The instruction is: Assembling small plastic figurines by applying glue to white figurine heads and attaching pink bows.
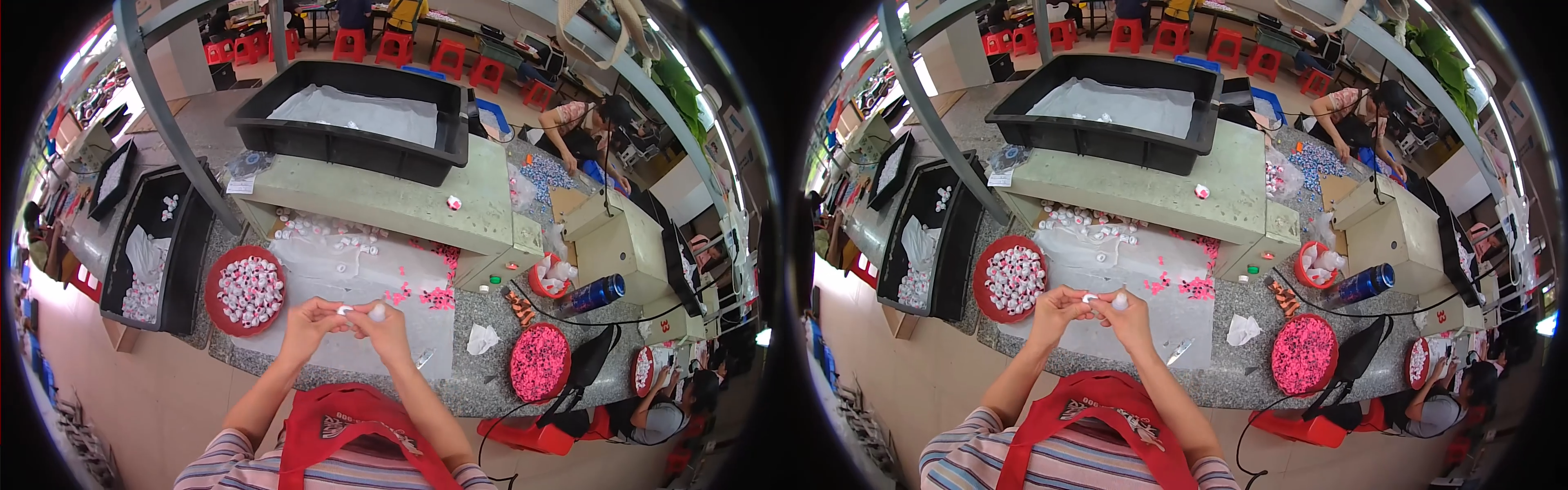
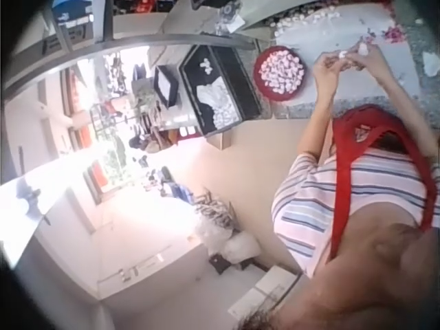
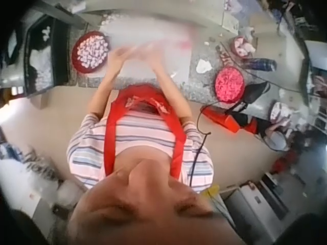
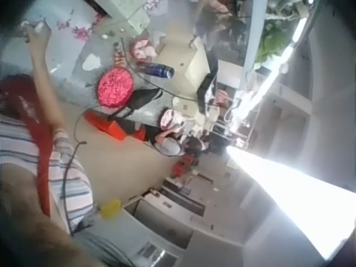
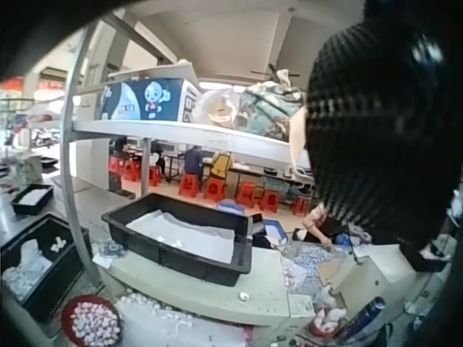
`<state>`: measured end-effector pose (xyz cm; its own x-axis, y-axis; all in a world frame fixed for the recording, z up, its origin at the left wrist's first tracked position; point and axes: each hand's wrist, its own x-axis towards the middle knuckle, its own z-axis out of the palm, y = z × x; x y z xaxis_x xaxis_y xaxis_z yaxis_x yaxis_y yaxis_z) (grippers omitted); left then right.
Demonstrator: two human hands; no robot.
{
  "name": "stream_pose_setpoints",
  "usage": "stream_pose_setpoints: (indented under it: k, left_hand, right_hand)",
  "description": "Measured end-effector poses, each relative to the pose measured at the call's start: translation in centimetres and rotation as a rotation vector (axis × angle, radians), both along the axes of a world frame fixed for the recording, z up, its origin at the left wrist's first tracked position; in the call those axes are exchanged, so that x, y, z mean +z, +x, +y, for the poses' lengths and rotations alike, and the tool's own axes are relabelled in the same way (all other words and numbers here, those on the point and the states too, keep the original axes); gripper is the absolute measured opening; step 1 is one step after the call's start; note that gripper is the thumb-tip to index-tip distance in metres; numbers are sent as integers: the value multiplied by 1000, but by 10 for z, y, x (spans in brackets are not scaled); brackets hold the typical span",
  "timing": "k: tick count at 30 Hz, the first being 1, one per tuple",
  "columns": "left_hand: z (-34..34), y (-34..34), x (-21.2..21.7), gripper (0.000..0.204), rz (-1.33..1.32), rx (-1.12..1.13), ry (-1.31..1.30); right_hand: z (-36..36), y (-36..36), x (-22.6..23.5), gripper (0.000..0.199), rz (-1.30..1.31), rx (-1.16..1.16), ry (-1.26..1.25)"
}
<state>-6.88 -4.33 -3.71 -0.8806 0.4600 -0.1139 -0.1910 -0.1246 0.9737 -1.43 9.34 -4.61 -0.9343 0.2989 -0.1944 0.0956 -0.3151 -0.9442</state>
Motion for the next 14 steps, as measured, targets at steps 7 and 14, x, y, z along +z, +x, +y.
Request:
stream_pose_setpoints:
  k: [7,14]
  left_hand:
    - [-122,-73,-77,28,497,567,-1009]
    - [8,47,173,11,758,170,830]
  right_hand:
    - [-27,-8,-24,17,-189,77,108]
    - [0,4,-28,14,-230,-2,155]
